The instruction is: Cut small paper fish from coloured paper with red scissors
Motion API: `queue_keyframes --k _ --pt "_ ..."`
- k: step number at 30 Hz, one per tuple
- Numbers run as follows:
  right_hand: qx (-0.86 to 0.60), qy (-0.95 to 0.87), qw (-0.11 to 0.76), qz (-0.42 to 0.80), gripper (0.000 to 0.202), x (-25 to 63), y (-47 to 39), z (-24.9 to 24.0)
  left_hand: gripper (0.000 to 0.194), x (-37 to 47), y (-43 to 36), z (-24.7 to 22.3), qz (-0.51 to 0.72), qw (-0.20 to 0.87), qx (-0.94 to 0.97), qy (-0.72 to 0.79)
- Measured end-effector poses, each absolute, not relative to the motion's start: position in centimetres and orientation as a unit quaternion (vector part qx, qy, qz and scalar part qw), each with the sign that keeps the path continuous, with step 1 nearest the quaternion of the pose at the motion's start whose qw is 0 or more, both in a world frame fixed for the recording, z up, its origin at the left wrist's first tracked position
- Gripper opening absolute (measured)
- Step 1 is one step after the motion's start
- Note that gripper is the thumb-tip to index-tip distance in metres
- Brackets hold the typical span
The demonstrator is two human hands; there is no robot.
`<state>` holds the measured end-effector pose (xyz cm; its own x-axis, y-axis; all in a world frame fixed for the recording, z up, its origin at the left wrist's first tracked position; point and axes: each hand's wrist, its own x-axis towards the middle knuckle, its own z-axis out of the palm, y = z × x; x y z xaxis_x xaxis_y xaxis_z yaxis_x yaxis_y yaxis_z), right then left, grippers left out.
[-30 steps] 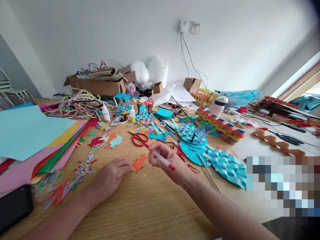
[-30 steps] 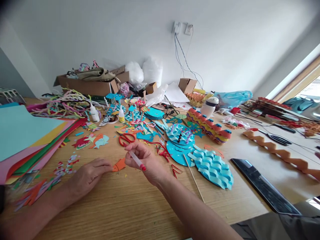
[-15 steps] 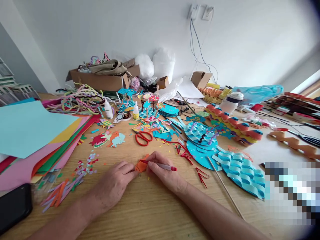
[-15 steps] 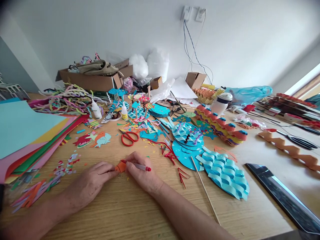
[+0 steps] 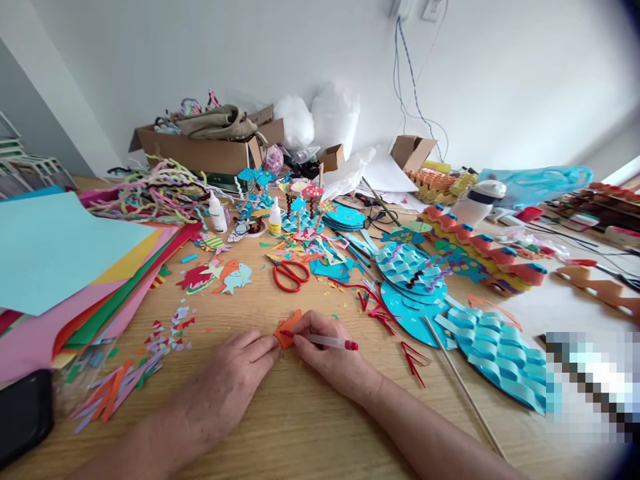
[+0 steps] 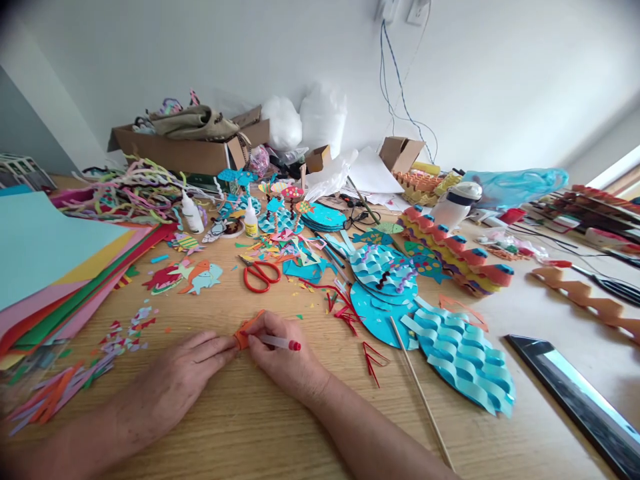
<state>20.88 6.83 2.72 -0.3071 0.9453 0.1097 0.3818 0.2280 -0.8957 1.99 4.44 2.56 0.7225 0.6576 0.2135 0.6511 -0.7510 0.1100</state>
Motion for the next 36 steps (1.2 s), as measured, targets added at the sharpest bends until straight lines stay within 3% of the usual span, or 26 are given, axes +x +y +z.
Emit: queue_keyframes --k 36 --pt "-0.464 -0.735 0.331 0.368 0.013 20.7 6.58 2.78 0.044 2.04 4.41 2.44 0.125 0.031 0.922 0.365"
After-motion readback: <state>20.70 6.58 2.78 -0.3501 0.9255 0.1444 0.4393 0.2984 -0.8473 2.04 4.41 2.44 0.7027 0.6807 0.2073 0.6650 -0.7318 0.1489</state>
